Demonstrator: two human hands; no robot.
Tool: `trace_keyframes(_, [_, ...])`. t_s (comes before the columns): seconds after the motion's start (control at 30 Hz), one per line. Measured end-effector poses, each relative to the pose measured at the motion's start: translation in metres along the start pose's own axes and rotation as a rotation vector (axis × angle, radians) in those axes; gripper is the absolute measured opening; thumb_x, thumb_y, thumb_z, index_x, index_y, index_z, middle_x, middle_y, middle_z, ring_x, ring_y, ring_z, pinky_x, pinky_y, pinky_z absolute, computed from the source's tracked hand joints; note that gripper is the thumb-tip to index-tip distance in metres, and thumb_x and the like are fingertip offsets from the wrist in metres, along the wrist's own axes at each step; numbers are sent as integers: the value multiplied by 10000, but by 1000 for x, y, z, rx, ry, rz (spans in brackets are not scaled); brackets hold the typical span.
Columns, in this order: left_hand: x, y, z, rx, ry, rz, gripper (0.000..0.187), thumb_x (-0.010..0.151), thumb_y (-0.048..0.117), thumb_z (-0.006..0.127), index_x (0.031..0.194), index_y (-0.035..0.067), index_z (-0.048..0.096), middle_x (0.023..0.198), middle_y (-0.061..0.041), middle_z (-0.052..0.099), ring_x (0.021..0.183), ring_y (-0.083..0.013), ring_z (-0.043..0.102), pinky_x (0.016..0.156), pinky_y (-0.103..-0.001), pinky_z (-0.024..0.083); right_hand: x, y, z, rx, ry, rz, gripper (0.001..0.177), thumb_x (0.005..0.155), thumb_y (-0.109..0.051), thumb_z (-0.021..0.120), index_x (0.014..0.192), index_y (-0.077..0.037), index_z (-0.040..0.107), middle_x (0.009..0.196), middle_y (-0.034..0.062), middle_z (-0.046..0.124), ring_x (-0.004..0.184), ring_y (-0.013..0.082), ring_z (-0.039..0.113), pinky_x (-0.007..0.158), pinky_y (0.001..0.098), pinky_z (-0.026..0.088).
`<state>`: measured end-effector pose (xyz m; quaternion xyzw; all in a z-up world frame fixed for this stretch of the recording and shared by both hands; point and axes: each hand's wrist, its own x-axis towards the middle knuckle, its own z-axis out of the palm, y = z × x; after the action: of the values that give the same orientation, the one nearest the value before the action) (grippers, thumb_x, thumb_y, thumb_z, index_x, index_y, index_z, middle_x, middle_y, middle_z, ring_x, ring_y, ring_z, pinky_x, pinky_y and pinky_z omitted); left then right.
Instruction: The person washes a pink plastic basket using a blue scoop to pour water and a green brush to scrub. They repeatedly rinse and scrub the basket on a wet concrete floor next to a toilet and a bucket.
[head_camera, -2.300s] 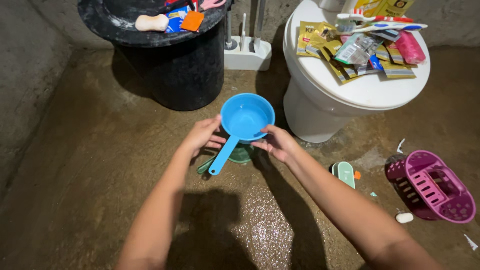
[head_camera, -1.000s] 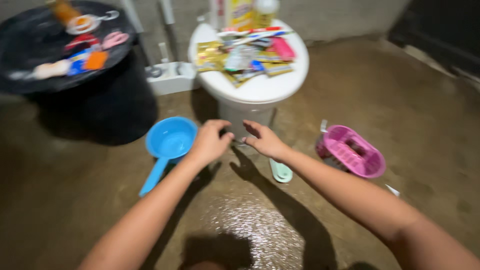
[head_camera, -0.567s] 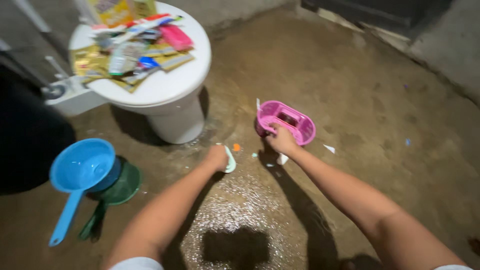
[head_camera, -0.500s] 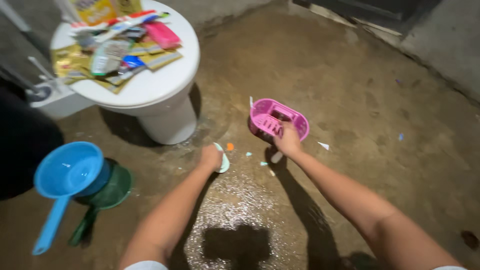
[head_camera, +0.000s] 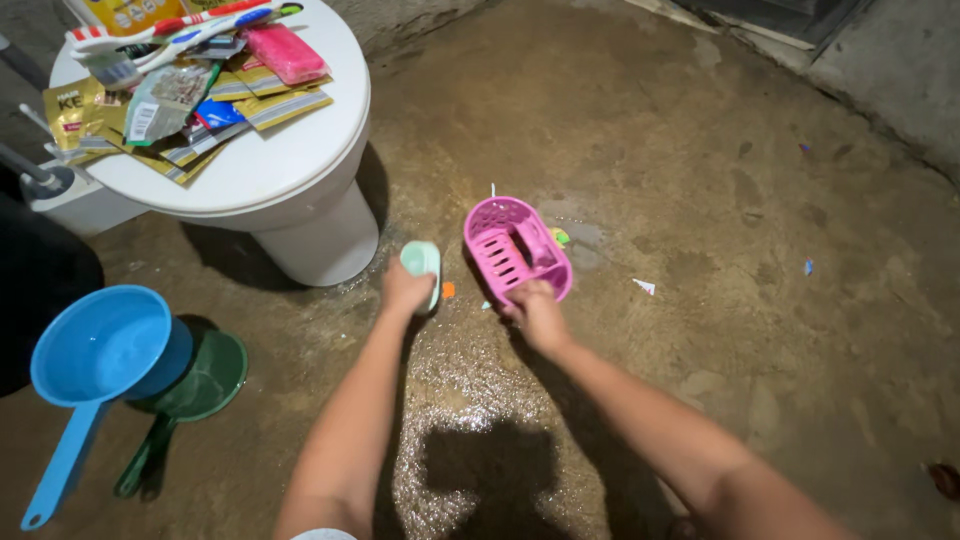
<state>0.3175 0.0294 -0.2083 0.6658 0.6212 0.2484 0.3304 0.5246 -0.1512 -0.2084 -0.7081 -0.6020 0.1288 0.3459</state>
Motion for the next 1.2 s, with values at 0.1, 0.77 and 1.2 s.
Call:
trace_keyframes(0.1, [1,33,-16,-334,-206,-37,416,726,167,724,1076,-57,734,960,-209,778,814,-305,765,741,-418,608,-3,-42,4,81,-163,-139,346,832,-78,763,1163,15,718,1078,198,663,1045,347,566,965,438,440])
trace_keyframes(0.77, [-42,100,56,-15,96,49,861,761,357,906,1297,-96,407,975,-303,705,802,-435,707,682,-512,566,76,22,12,194,10,322,363,944,-183,664,1284,-59,689,1101,236,731,978,350,746,888,418,555])
trace_keyframes(1.2, [-28,103,53,-274,10,-126,849,772,379,815,1387,17,356,1128,-287,670,955,-474,695,825,-533,552,69,15,10,238,19,286,366,926,-135,672,1282,-55,695,1172,241,715,1065,376,711,937,406,543])
